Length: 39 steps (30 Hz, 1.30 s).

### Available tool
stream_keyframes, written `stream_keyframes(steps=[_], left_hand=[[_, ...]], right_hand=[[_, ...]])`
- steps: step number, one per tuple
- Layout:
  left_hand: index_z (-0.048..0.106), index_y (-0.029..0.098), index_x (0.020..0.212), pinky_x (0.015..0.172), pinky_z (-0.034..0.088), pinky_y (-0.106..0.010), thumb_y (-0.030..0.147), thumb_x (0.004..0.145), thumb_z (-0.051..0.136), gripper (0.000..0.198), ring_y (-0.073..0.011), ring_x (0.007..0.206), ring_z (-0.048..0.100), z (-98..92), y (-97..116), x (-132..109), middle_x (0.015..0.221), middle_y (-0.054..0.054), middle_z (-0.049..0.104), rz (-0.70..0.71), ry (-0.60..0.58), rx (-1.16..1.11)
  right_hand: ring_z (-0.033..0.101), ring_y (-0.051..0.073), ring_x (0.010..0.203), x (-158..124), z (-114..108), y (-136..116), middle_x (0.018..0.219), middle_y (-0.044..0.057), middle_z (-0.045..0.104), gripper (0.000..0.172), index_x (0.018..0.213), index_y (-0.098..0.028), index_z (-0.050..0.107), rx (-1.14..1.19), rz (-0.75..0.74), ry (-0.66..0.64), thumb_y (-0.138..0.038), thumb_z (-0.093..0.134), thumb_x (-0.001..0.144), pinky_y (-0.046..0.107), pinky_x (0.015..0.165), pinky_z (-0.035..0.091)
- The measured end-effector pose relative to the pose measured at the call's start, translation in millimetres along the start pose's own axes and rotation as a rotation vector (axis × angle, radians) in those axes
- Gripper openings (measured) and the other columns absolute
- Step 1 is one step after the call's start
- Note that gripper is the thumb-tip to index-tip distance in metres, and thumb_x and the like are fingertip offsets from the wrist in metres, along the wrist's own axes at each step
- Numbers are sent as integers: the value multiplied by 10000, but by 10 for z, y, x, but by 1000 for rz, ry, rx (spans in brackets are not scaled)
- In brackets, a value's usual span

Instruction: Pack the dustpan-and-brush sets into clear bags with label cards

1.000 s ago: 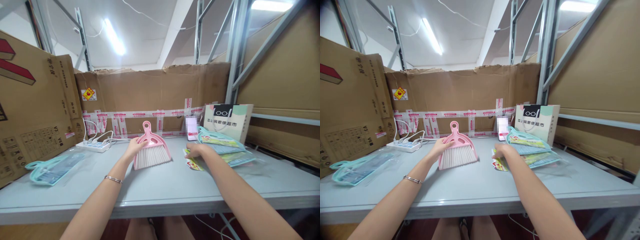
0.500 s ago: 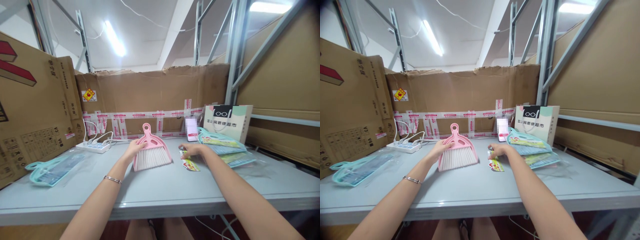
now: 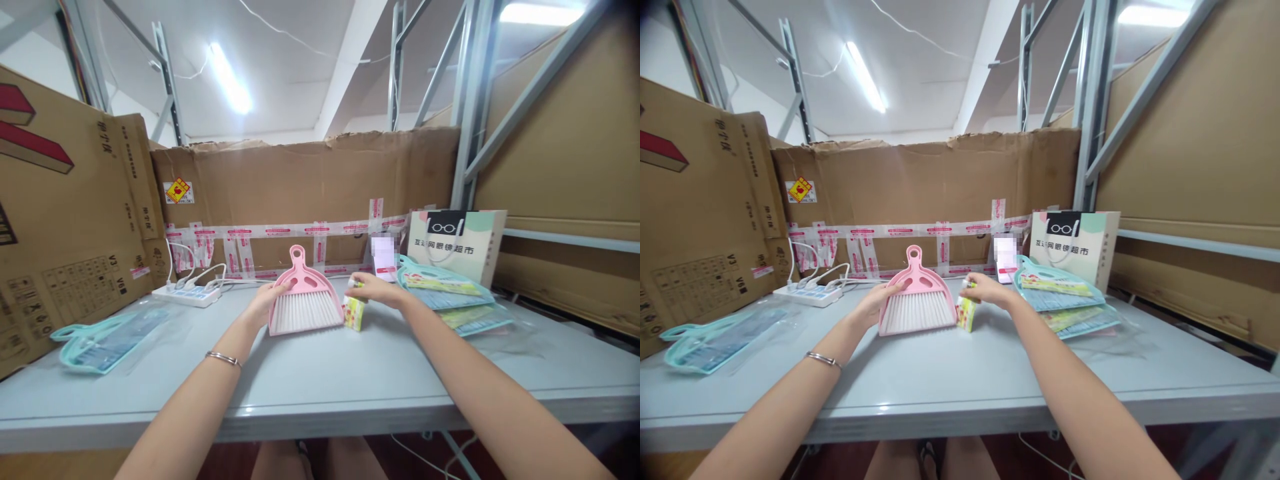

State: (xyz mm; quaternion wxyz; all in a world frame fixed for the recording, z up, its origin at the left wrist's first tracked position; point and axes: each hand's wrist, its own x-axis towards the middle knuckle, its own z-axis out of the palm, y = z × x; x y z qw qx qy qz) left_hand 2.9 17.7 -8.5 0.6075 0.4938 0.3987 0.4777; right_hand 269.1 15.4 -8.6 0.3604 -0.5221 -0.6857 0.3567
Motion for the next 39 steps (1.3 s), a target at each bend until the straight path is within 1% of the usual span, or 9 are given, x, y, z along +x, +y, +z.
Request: stream_keyframes(steps=[4,7,15,21,24,29,34,36,39], left_hand=[[605,177,1024,780,501,-328,454,667,695,461,-222,896,632,104,-28,-32,1019,-95,668,143,-102,-147],[565,205,1083,787,502,-331,477,703,657,477,-216,904,631,188,-71,-38,1055,-86,655,161,-92,-163],[560,193,1082,757,511,-344,433,680,691,486,-211,810,651,391,-89,-96,973,-82,673,170,-96,-189],[551,175,1089,787,495,-348,227,542,791,600,-224,851,641,395,-86,-131,996,-85,661,305,-186,-69],[544,164,1084,797,492,-369,175,473,801,663,-237,861,635,370,-112,-115,970,-82,658,296,-127,-32],[543,165,1084,808,498,-384,175,463,796,670,-262,908,626,340,-72,-102,993,-90,656,313,-71,-64],[518,185,1154,837,500,-384,250,510,787,701,-278,983,609,313,19,-105,1069,-100,644,449,-35,-158],[500,202,1178,836,503,-385,272,511,791,731,-276,997,603,334,-2,-116,1091,-94,637,497,-33,-188],[496,205,1168,827,507,-381,285,493,807,748,-271,991,603,408,-78,-140,1113,-96,627,494,-72,-170]], right_hand=[[529,91,575,-141,209,-334,619,-55,529,423,662,-202,388,606,-197,-96,-384,754,552,212,541,396],[526,87,567,-164,452,-455,650,-72,528,443,743,-221,401,787,-269,-75,-364,763,531,218,554,414],[521,134,772,0,864,-270,806,-32,490,302,805,-221,394,269,-442,554,-268,642,638,284,733,424],[505,136,754,-8,923,-269,804,-27,457,281,830,-226,357,247,-500,585,-243,590,675,292,733,419],[509,137,743,-1,923,-267,793,-29,473,306,834,-225,366,256,-454,624,-242,612,653,290,718,421],[497,116,679,14,836,-290,771,-38,479,343,846,-226,369,360,-440,676,-268,641,641,266,670,427],[481,95,640,-23,763,-333,708,-70,452,464,877,-239,365,608,-353,881,-301,719,583,233,664,437],[538,110,687,-53,816,-356,775,-44,538,511,899,-242,388,773,-174,738,-336,751,552,240,646,461],[615,152,700,-92,932,-386,803,0,649,404,913,-225,485,976,11,296,-371,718,617,269,604,496]])
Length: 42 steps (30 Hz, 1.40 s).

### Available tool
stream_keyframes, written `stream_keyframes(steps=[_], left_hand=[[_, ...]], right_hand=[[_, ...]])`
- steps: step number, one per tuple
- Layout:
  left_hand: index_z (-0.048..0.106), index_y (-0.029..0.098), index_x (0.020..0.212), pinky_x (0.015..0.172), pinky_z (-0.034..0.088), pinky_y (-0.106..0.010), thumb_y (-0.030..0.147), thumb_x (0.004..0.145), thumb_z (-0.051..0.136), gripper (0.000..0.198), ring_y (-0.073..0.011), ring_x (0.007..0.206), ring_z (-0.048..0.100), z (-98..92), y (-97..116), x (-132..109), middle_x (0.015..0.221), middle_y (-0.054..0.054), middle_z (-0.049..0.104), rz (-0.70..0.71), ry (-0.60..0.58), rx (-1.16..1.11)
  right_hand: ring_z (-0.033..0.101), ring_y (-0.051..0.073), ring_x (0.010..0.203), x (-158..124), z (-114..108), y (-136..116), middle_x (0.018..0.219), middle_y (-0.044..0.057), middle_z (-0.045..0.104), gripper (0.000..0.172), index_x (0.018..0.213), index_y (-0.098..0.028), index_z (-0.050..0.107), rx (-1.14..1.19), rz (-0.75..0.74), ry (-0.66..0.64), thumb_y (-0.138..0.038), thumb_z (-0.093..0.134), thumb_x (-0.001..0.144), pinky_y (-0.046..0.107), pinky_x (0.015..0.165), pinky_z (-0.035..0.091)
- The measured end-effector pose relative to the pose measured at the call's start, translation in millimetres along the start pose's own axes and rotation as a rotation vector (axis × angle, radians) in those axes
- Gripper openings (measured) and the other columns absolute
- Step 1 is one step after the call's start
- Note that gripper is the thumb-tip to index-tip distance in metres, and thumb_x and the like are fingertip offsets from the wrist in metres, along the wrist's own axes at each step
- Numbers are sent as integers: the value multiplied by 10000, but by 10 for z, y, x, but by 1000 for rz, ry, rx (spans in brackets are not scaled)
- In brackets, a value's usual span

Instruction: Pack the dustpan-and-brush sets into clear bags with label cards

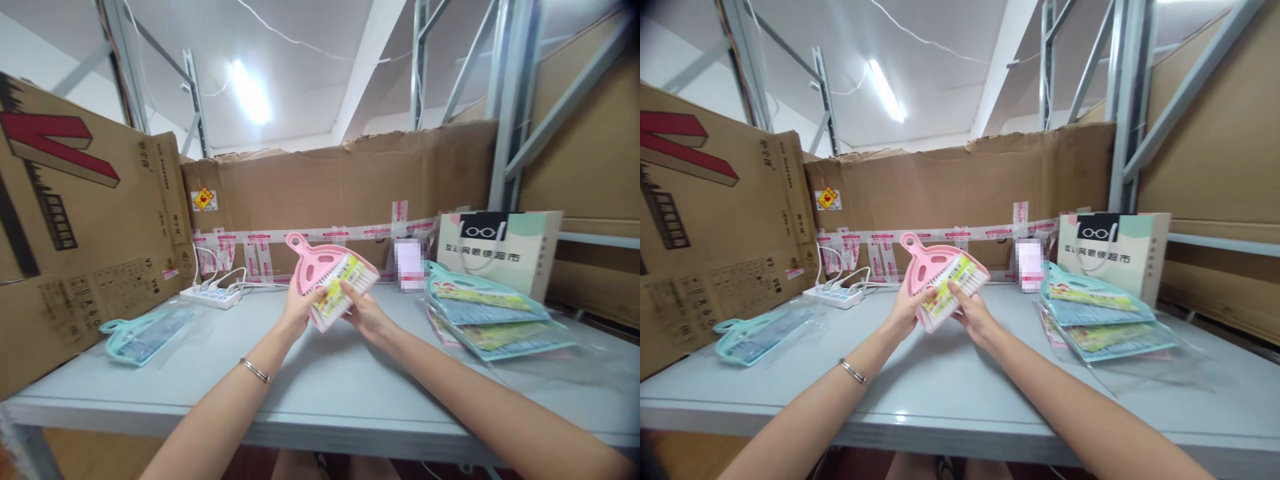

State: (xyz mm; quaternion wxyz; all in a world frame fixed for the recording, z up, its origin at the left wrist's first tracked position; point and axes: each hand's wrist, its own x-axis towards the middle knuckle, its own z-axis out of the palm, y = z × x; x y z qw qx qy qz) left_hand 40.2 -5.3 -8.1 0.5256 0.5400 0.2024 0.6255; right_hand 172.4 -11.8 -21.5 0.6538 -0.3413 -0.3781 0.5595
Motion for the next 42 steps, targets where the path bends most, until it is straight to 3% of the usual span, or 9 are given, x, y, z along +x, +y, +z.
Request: stream_keyframes(steps=[6,12,15,18,22,29,31,37,42], left_hand=[[502,139,1149,847,477,-397,516,689,628,608,-275,1023,583,-150,229,36,1165,-178,585,-251,-66,452],[532,136,1133,935,187,-699,357,643,657,552,-441,1289,258,-1237,909,-103,1351,-252,393,-174,173,1930],[623,78,981,820,192,-765,231,671,565,351,-518,1177,373,-1785,1078,-352,1197,-313,511,-414,218,2204],[638,50,931,781,338,-639,131,709,437,310,-458,977,555,-2053,1157,-521,1022,-299,603,-400,206,2237],[662,100,834,803,370,-506,59,740,338,340,-368,920,600,-1923,1169,-544,904,-218,656,-248,27,2242],[652,283,1021,980,299,-414,19,732,325,510,-222,1142,490,-1426,814,-574,1161,-45,614,86,-486,1863],[589,298,1142,1011,282,-423,0,681,359,595,-230,1224,421,-1441,740,-544,1280,-38,536,40,-477,1828],[423,163,1305,964,351,-428,55,668,393,647,-275,1215,433,-1446,871,-133,1327,-142,472,-59,-63,1861],[593,226,1090,879,423,-322,179,647,502,454,-233,1053,563,-1181,975,115,1124,-89,632,-171,-354,1759]], right_hand=[[658,161,628,33,-15,52,701,15,705,191,865,-178,592,77,99,42,-198,667,691,272,573,531],[670,168,617,115,-77,65,674,27,710,112,822,-167,603,91,68,106,-141,633,717,268,548,553],[671,176,614,106,-46,60,670,32,709,105,812,-163,606,87,72,110,-147,637,713,279,545,557],[674,184,624,96,-32,48,672,37,709,118,816,-159,607,72,71,94,-155,647,706,289,553,559],[674,172,631,111,-72,22,687,38,711,123,823,-155,607,84,52,104,-148,648,707,272,568,556],[662,148,598,170,-146,-41,650,15,702,97,806,-160,593,130,12,192,-130,628,720,242,528,542],[665,156,604,179,-152,-49,646,16,701,109,805,-161,589,127,13,193,-133,639,712,256,541,547],[664,155,596,187,-156,-50,662,19,703,123,811,-165,589,115,10,189,-149,650,705,255,543,546],[669,161,623,183,-161,-57,676,24,705,124,799,-169,593,88,-6,159,-160,663,696,259,557,546]])
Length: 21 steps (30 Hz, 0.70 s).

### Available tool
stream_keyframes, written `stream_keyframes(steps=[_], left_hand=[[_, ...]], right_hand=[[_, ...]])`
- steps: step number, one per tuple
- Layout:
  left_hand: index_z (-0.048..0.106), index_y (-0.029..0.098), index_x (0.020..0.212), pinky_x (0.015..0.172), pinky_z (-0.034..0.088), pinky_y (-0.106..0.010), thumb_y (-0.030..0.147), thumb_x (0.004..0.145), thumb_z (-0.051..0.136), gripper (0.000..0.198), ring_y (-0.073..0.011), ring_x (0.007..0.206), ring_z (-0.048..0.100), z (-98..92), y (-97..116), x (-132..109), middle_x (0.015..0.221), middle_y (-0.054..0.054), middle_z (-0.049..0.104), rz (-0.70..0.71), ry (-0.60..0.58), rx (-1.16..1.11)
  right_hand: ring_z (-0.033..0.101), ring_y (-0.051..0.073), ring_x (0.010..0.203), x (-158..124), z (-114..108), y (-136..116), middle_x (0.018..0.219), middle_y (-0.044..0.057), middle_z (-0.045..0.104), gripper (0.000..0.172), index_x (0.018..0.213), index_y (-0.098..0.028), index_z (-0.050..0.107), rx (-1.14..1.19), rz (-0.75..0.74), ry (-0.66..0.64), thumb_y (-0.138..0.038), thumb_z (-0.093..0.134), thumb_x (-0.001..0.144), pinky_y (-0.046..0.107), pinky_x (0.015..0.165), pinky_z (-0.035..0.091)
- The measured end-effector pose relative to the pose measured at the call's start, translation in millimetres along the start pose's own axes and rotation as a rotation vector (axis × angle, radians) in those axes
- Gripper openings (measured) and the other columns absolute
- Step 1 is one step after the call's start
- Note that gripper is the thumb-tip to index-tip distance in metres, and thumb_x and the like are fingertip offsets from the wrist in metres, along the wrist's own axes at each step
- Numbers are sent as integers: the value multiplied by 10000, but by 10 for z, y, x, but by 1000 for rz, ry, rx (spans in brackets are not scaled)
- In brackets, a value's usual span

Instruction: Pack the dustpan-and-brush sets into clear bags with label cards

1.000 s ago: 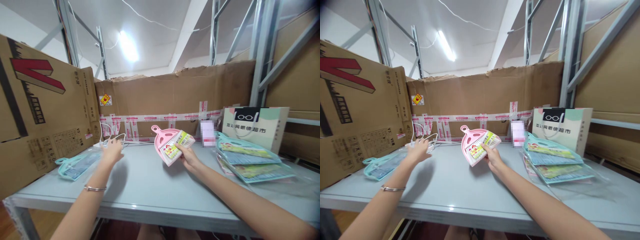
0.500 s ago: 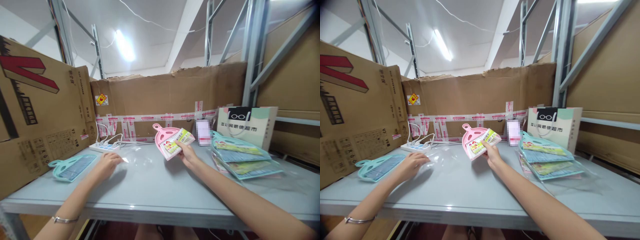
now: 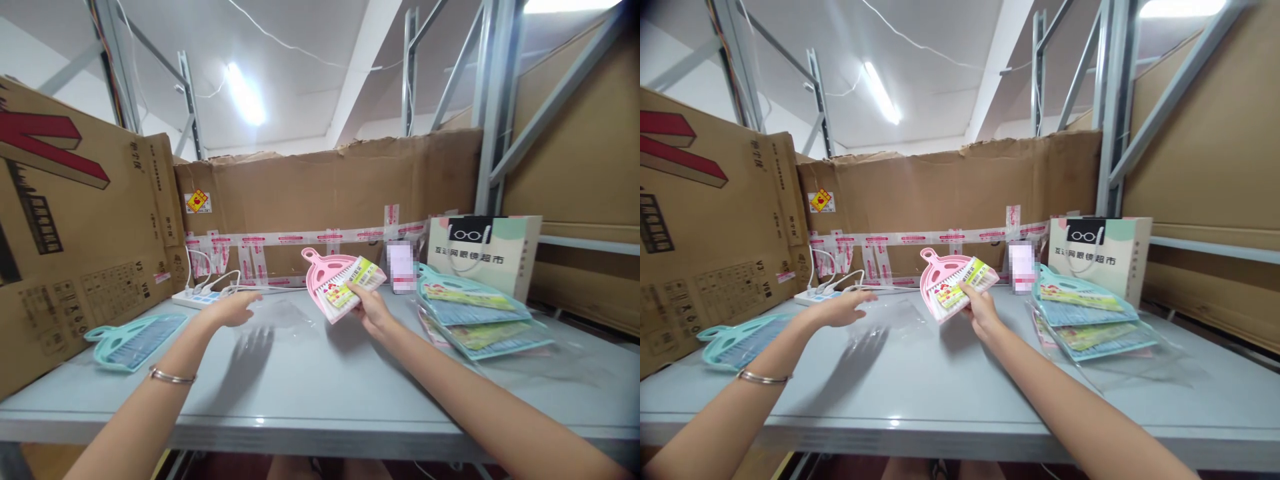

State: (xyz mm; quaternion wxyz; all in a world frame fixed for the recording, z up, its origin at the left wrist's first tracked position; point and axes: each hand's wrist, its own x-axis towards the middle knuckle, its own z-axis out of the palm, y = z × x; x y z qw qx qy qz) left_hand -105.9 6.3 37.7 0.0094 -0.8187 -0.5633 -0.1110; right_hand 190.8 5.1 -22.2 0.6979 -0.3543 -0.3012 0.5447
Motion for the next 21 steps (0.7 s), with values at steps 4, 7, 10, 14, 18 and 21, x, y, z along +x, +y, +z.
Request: stream_keyframes(steps=[4,7,10,14,18,21], left_hand=[[607,243,1078,791,453,-368,130,514,597,575,-297,1003,586,-29,-36,-31,1126,-124,630,-180,-129,162],[587,237,1115,812,448,-341,228,605,591,509,-268,1032,576,-8,-43,-122,1175,-110,606,-130,-136,33],[590,240,1092,814,439,-283,396,777,442,381,-216,1048,561,58,112,-167,1192,-79,596,1,-7,-164],[654,233,894,783,420,-306,328,674,595,247,-235,898,588,258,374,-93,987,-65,666,120,-71,-60],[627,188,647,817,357,-372,42,623,507,191,-253,875,570,443,429,1,845,-75,660,160,-126,97],[616,184,696,815,342,-367,30,663,453,226,-238,899,553,490,364,18,895,-73,644,192,-7,94]], right_hand=[[668,162,617,-24,15,-42,687,19,706,142,809,-173,590,2,2,20,-156,668,691,270,571,551],[664,156,600,-52,39,-66,673,19,704,114,803,-169,590,3,24,27,-149,648,707,267,564,553],[666,157,606,-65,51,-56,681,28,707,98,805,-162,596,-5,29,3,-149,635,716,263,559,553],[671,168,620,-38,26,-18,683,38,710,103,801,-157,602,-27,19,-25,-160,643,706,263,550,553],[670,171,614,-5,0,-23,667,31,705,115,793,-164,593,-26,23,11,-168,657,697,275,555,556],[672,175,626,-14,5,-47,677,32,705,119,804,-164,596,-14,23,22,-153,652,700,289,575,560]])
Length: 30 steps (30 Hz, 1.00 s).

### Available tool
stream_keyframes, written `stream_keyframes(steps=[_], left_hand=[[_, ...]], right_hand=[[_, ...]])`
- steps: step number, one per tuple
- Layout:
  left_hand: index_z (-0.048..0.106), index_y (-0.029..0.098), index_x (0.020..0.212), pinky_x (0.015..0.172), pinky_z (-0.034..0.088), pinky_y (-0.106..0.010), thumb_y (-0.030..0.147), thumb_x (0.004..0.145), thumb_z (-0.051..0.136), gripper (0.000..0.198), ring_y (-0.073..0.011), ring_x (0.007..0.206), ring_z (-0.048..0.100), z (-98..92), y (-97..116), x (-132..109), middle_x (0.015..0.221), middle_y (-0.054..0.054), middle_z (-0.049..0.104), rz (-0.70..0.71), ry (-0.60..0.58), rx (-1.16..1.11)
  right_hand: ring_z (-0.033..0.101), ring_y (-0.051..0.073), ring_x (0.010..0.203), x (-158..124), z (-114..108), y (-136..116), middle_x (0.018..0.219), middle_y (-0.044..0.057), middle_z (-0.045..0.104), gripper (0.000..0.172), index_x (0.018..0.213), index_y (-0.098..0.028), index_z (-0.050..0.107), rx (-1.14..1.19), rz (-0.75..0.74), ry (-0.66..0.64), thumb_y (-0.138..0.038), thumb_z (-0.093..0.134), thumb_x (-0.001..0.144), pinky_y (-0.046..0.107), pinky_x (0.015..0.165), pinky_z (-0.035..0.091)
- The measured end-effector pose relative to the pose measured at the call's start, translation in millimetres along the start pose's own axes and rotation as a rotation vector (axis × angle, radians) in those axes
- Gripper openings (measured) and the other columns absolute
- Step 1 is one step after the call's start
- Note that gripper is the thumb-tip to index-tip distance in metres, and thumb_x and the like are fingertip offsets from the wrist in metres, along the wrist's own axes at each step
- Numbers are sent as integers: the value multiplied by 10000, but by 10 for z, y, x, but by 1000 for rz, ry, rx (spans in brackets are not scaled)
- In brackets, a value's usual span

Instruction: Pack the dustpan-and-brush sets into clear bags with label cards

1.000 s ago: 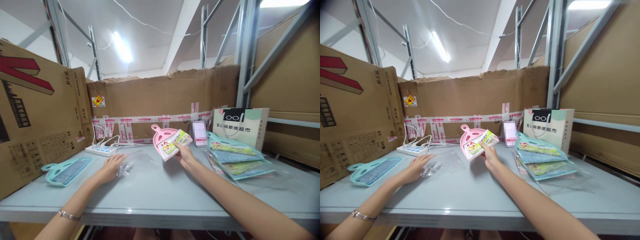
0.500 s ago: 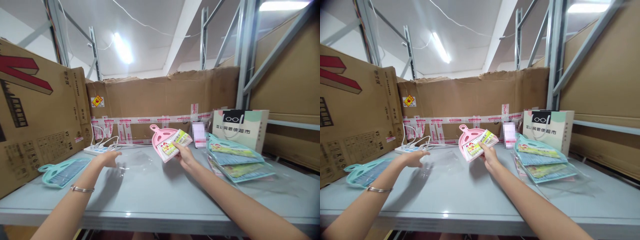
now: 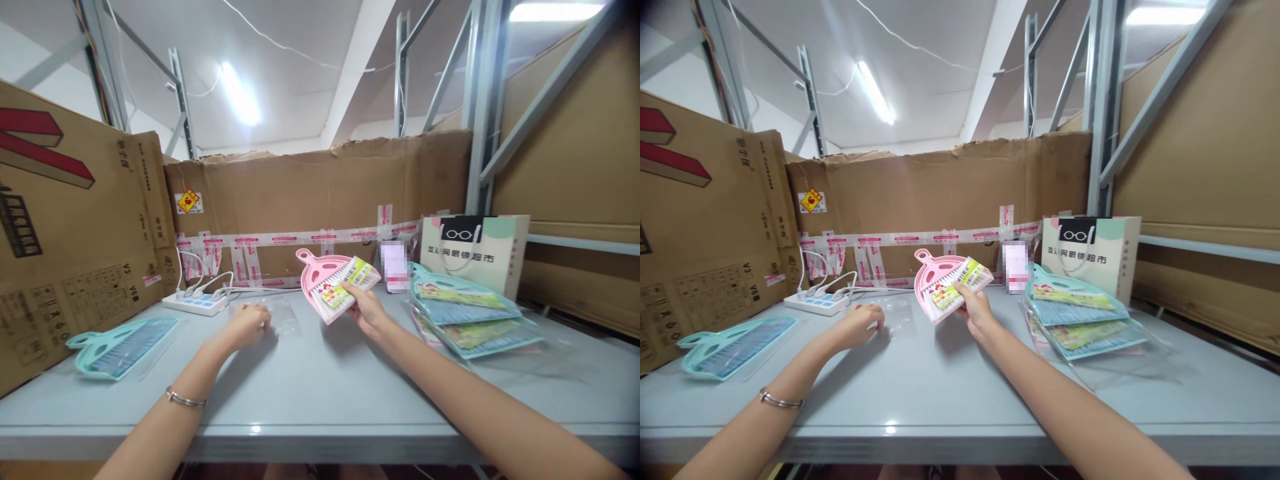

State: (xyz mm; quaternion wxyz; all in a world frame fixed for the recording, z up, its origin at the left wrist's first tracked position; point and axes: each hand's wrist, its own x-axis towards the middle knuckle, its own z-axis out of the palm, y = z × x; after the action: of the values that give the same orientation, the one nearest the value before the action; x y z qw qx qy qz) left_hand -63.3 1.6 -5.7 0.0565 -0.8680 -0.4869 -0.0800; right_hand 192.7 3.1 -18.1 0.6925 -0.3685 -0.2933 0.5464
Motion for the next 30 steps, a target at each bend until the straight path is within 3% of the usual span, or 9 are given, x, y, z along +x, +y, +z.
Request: stream_keyframes(steps=[4,9,12,16,19,23,26,28,30], left_hand=[[595,188,811,802,356,-346,68,738,388,250,-210,898,536,1,-116,-18,895,-60,626,-35,221,-44],[556,185,683,843,377,-339,72,719,410,188,-177,866,522,-12,-232,-38,803,-39,590,34,432,-242],[570,177,616,891,372,-359,98,701,438,176,-178,918,515,11,-261,-56,869,-51,577,53,430,-319],[645,196,623,949,306,-456,62,679,428,262,-235,1069,460,77,-287,-73,1043,-59,566,-109,263,-228],[656,207,669,934,306,-468,-2,648,365,359,-244,1103,439,93,-276,-58,1089,-48,555,-257,349,-155],[651,199,874,858,381,-389,87,747,377,323,-216,963,495,53,-26,7,987,-73,571,-174,422,-74],[596,238,1100,798,397,-372,184,826,350,373,-227,935,509,24,370,108,1002,-89,582,95,267,55],[554,260,1179,753,397,-388,284,866,315,395,-238,843,551,26,641,211,907,-92,614,180,168,157],[616,228,1096,728,392,-401,362,882,274,425,-243,746,585,42,846,327,780,-100,644,171,73,214]], right_hand=[[670,170,632,-31,13,-28,688,31,707,90,809,-159,600,15,-5,-10,-133,621,726,292,590,564],[667,154,622,-15,-1,-57,667,12,703,113,825,-167,600,58,-31,-2,-118,624,725,267,581,561],[663,150,600,-1,-9,-70,663,10,702,120,825,-167,599,72,-33,10,-116,631,721,265,574,561],[659,150,583,-10,1,-82,659,16,701,101,808,-160,595,70,-16,21,-113,625,724,262,567,559],[656,148,572,-20,12,-90,643,15,697,103,811,-155,594,67,-10,20,-110,626,724,260,564,557],[650,141,553,-17,12,-94,635,14,696,107,810,-149,595,76,-10,23,-107,632,719,251,558,553],[651,142,559,-7,5,-87,644,13,699,114,814,-147,601,74,-9,23,-111,638,713,251,554,553],[654,146,569,-2,-1,-83,646,15,699,107,808,-145,602,59,-13,25,-113,638,712,257,560,556],[658,148,585,0,-8,-85,649,17,700,97,804,-144,601,48,-26,22,-111,630,717,260,575,558]])
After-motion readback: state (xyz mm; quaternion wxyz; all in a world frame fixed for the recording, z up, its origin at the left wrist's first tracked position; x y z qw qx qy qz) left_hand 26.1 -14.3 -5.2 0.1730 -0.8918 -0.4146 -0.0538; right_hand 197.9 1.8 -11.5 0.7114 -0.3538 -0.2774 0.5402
